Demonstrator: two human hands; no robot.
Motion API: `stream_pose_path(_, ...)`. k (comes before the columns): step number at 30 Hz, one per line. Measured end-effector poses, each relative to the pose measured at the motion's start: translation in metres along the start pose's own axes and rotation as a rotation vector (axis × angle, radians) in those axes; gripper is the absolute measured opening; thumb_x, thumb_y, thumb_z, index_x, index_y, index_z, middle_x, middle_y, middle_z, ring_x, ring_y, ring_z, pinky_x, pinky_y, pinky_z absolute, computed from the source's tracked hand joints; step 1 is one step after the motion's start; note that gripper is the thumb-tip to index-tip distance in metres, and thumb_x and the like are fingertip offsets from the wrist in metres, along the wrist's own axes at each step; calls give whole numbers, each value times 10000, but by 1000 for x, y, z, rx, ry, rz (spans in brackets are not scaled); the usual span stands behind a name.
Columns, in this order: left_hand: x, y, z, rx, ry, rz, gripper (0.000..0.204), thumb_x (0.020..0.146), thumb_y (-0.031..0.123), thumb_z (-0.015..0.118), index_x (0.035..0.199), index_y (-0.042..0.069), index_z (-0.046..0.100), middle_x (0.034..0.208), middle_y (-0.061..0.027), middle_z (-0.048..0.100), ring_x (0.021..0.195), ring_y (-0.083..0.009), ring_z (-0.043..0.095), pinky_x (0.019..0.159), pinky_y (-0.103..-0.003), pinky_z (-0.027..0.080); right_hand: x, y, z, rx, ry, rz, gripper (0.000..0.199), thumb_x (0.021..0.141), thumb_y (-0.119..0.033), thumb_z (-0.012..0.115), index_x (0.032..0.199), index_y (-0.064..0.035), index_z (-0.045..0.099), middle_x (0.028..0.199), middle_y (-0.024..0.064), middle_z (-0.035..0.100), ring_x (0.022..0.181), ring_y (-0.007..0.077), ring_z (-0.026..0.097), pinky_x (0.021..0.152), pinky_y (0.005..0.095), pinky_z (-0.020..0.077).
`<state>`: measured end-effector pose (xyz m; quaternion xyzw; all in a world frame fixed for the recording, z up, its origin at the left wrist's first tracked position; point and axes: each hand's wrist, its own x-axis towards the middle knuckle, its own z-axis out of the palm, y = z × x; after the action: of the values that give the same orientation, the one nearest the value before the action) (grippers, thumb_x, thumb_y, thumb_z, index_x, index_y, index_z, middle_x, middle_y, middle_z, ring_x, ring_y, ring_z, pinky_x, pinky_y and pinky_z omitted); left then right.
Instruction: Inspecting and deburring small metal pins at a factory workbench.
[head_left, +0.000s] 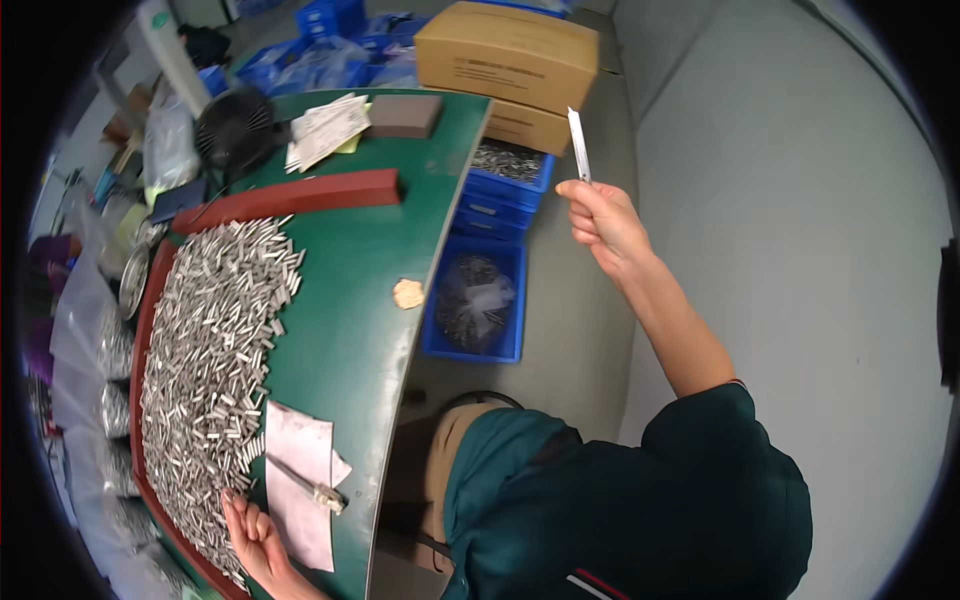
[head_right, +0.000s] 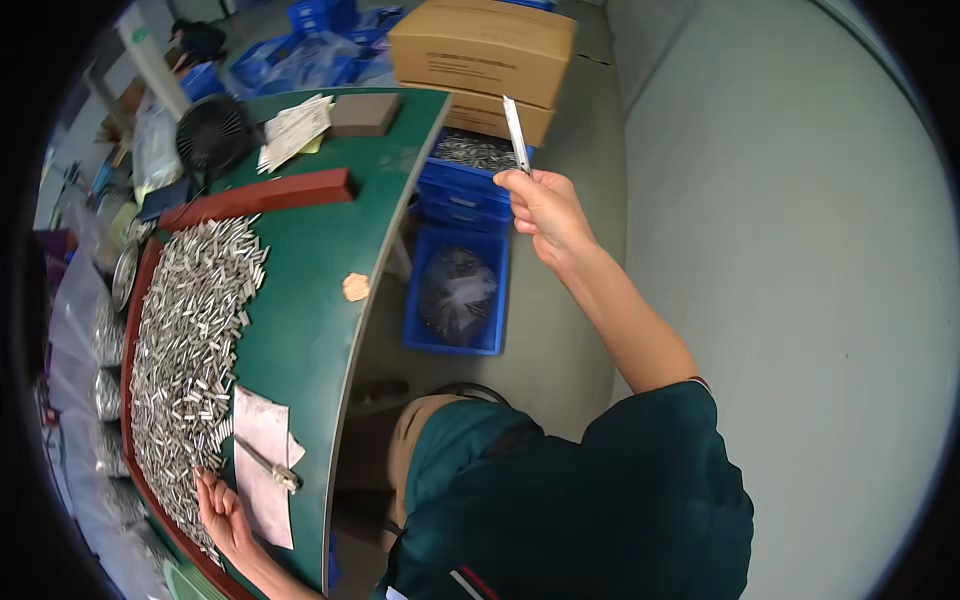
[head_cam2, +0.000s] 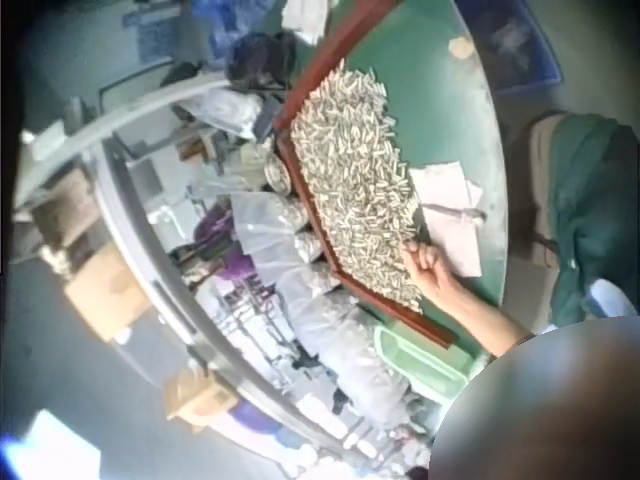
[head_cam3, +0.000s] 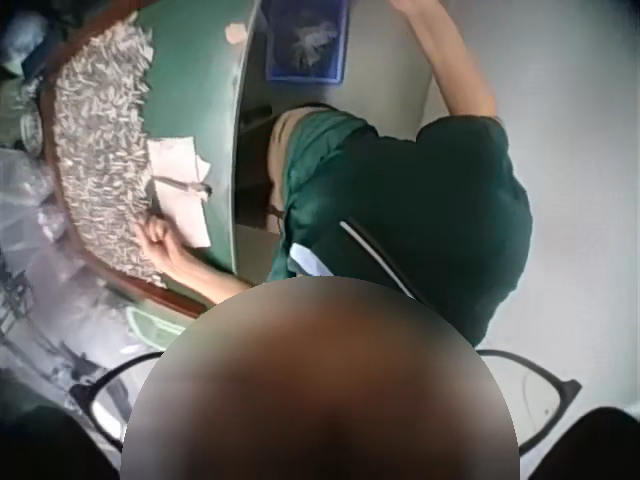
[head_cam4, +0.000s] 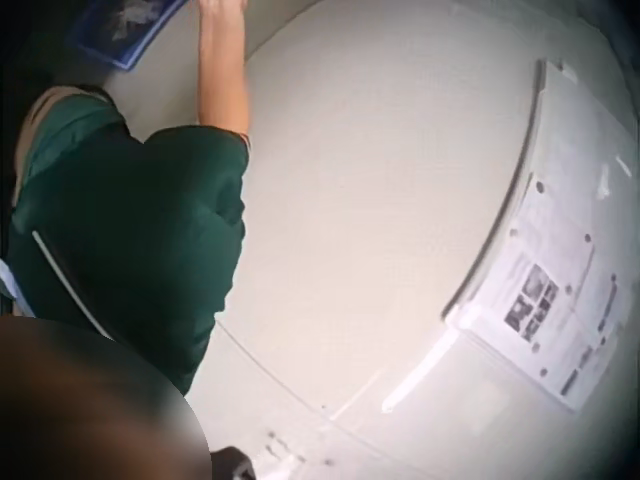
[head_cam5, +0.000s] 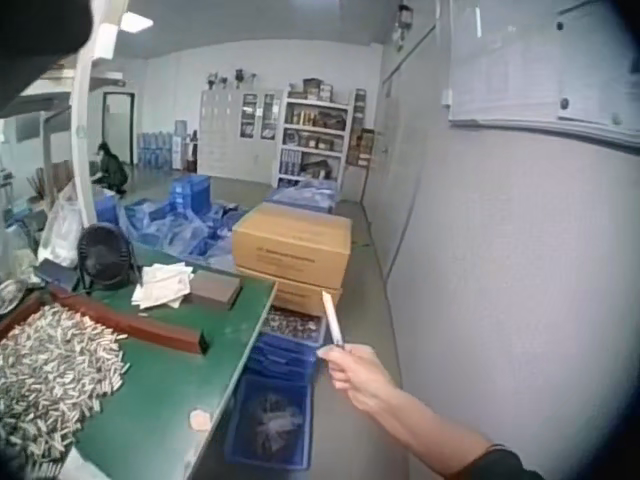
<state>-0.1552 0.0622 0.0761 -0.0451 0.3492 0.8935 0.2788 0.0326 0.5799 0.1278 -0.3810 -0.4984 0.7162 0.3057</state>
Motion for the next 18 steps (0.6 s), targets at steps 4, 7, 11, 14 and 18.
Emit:
stream_pose_path(4,3,5,-4,-71,0,33,260,918,99,387,1131,-45,422,811,-64,476,495,-51,264,411,-176,232,22,10,-61,43,134,4,242,732,-73,603,623,-130,395,499,-99,279,398,8,195,346,192,137)
stream_pose_path(7,5,7,-6,-86,35,21,264,918,104,390,1132,-47,421,801,-72,486,488,-52,259,403,-176,227,52,31,-123,44,336,30,111,763,-124,551,683,-77,488,516,-76,288,395,25,194,352,205,139)
stream_pose_path(11,6,9,-6,-109,-57,1,269,918,106,390,1133,-54,415,799,-79,483,487,-53,259,402,-176,230,107,70,-233,-78,664,48,143,710,-222,566,619,-115,541,501,-57,333,377,57,209,359,227,160)
stream_pose_path(14,3,10,-5,-105,0,32,277,916,106,396,1140,-56,417,799,-83,481,486,-54,258,403,-175,235,122,105,-314,-498,918,4,204,658,-219,587,625,-22,548,553,45,478,480,155,423,426,320,332)
stream_pose_path(18,1,10,-2,-78,-6,56,283,907,101,416,1141,-58,425,812,-92,508,489,-52,272,402,-175,242,99,138,-383,-860,820,113,236,676,-200,554,684,35,539,612,125,529,588,194,499,500,381,389)
